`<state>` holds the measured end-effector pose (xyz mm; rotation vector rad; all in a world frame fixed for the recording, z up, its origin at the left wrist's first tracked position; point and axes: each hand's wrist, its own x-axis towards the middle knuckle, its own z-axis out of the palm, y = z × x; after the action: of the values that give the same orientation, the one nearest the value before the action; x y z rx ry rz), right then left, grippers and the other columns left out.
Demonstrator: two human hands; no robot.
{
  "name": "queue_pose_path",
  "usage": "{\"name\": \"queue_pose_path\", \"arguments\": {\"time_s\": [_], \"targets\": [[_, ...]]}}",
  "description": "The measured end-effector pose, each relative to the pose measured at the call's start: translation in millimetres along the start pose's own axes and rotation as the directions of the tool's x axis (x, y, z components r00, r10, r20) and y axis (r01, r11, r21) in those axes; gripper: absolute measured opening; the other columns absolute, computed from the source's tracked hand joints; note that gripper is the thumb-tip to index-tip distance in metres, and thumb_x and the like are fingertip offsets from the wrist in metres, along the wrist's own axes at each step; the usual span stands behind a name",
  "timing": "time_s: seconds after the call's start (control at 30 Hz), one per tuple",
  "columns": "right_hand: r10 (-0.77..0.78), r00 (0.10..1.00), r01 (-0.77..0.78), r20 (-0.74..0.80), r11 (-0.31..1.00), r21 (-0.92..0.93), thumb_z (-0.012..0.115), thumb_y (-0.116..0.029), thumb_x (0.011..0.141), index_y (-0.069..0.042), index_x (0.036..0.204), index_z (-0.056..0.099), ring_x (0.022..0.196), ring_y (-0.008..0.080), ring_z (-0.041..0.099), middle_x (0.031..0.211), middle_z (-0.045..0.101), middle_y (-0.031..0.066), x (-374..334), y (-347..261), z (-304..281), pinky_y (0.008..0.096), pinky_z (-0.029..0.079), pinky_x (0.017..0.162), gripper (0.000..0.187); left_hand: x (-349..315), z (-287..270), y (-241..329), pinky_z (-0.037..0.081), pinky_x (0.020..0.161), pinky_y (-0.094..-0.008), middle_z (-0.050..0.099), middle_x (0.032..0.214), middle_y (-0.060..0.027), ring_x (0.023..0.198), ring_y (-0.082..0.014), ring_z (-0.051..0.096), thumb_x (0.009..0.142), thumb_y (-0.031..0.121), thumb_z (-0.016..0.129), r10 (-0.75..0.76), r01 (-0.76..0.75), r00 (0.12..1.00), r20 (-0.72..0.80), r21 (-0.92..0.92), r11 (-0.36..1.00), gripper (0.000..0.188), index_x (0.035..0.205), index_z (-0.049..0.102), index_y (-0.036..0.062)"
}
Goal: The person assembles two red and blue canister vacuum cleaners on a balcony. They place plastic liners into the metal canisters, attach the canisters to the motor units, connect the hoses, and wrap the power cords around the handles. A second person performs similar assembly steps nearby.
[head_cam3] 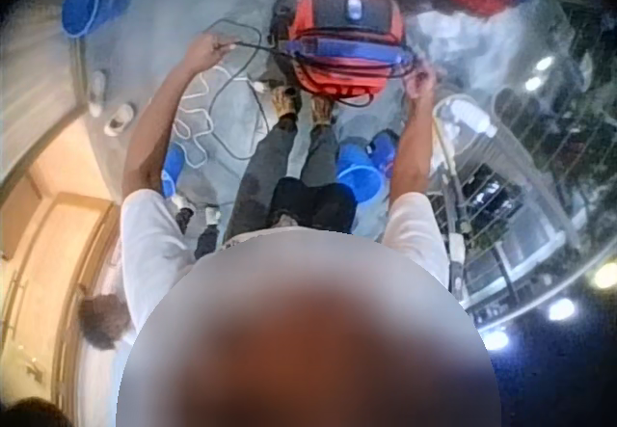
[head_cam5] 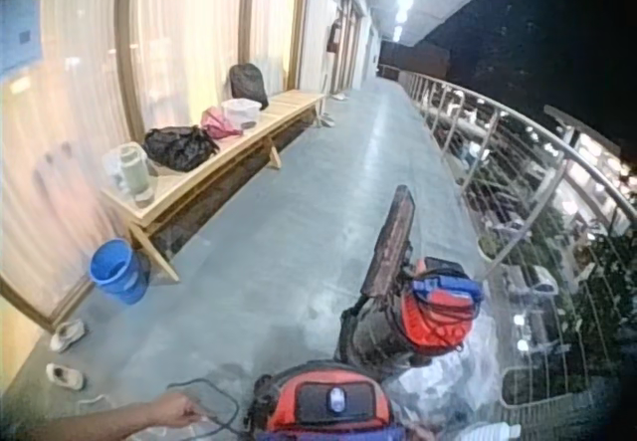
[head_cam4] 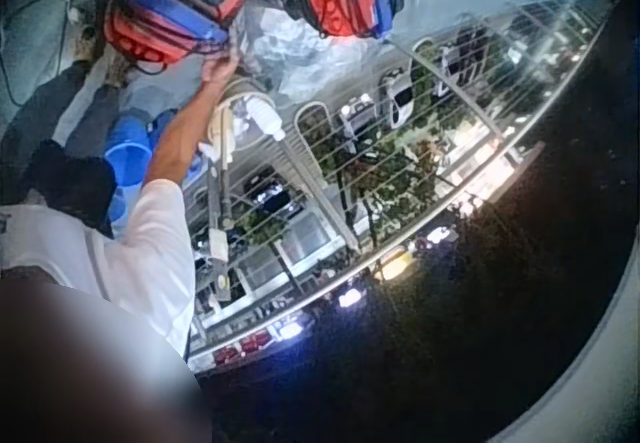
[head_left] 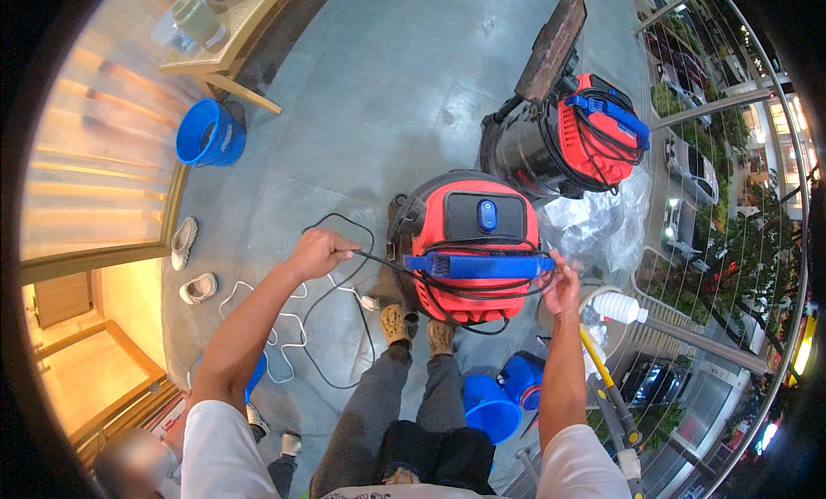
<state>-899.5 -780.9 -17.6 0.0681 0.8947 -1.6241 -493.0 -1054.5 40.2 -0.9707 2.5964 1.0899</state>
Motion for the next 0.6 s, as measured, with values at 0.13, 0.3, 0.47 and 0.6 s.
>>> {"name": "queue_pose_path", "arguments": {"time_s": [0.13,0.3,0.47,0.6], "targets": [[-0.095,0.994,0.084,-0.049,0.979,-0.185,0.052,0.0,0.074,-0.005,0.115,0.051,0.082,0.0171,0.058,0.1,0.058,0.0049,5,12,-3,0.0324,0.048,0.073,0.042,0,3,-4,0.043,0.067,-0.0394,0.062,0.076,-0.0092,0.076,-0.0278,0.057,0.077,0.023,0.059,0.015,-0.017,1.0,-0.019,-0.062,0.998,0.019,0.093,0.067,0.0175],[-0.212,0.962,0.14,-0.17,0.922,-0.361,0.05,0.006,0.074,-0.005,0.117,0.05,0.073,0.0145,0.058,0.089,0.06,0.0043,16,28,6,0.0283,0.049,0.067,0.044,10,14,-13,0.043,0.067,-0.0393,0.061,0.076,-0.0099,0.075,-0.0276,0.058,0.078,0.025,0.057,0.026,-0.026,1.0,-0.001,0.074,0.997,0.019,0.093,0.066,0.0185],[-0.287,0.957,0.169,-0.047,0.68,-0.714,0.053,0.01,0.071,-0.006,0.121,0.044,0.094,0.0112,0.05,0.111,0.05,0.0041,-6,23,33,0.0242,0.043,0.077,0.054,32,24,-37,0.044,0.068,-0.0376,0.064,0.081,-0.0076,0.077,-0.0249,0.06,0.078,0.026,0.056,-0.225,0.228,0.973,-0.047,0.324,0.918,0.019,0.094,0.066,0.0238],[-0.267,0.958,0.124,-0.105,0.715,-0.688,0.053,0.009,0.071,-0.006,0.118,0.047,0.084,0.0099,0.053,0.099,0.055,0.0023,-10,18,43,0.0227,0.045,0.072,0.05,46,40,-35,0.044,0.069,-0.0373,0.064,0.082,-0.0062,0.078,-0.0237,0.061,0.08,0.026,0.054,-0.305,0.271,0.952,0.017,0.415,0.868,0.018,0.094,0.066,0.0264]]}}
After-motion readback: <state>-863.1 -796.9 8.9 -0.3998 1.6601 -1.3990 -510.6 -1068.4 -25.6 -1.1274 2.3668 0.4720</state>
